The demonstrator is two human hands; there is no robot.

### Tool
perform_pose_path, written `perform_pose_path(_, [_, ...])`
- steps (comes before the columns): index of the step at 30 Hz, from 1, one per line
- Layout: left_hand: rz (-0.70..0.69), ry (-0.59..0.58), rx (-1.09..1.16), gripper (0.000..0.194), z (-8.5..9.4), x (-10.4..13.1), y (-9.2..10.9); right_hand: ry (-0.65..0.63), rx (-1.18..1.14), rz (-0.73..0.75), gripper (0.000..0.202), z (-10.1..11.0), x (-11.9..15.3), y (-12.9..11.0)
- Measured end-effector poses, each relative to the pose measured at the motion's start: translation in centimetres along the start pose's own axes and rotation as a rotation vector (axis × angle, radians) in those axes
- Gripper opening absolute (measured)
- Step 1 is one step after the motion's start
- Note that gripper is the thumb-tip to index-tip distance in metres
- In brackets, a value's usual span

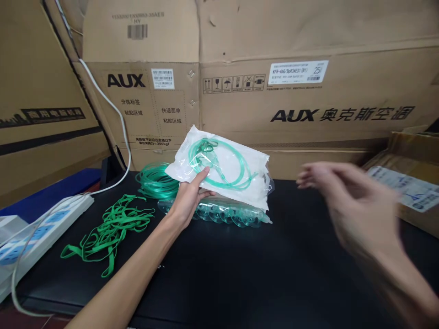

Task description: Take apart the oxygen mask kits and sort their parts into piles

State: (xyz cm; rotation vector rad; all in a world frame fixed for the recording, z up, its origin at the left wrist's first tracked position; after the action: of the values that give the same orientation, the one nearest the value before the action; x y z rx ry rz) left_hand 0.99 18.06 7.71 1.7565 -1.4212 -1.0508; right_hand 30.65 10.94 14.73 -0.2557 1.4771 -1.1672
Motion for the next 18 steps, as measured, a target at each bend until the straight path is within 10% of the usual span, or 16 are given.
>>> perform_pose_path(6, [-0.004, -0.03, 0.007, 0.035, -0.4, 0.1, 0.0, -0.322, -0.046, -0.265, 0.04, -5.6, 0.0, 5.3])
perform_pose_path(18, [0.139, -0.212, -0.137, 0.03, -2.5, 1.4, -2.0, -0.555, -0.349, -0.569, 0.052, -9.4, 2.8, 5.6])
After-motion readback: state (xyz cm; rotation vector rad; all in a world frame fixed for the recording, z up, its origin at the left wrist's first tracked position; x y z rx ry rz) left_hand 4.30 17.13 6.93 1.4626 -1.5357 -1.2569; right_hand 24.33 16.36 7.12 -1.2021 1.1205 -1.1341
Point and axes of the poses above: each hand's wrist, its own x-axis away from the middle knuckle, its own z-axis out of the back of the hand, y = z × x, the point moved 10 cm from there along -x, towards the middle knuckle, and after that the axes turned 2 degrees about y, right-handed, at the moved point
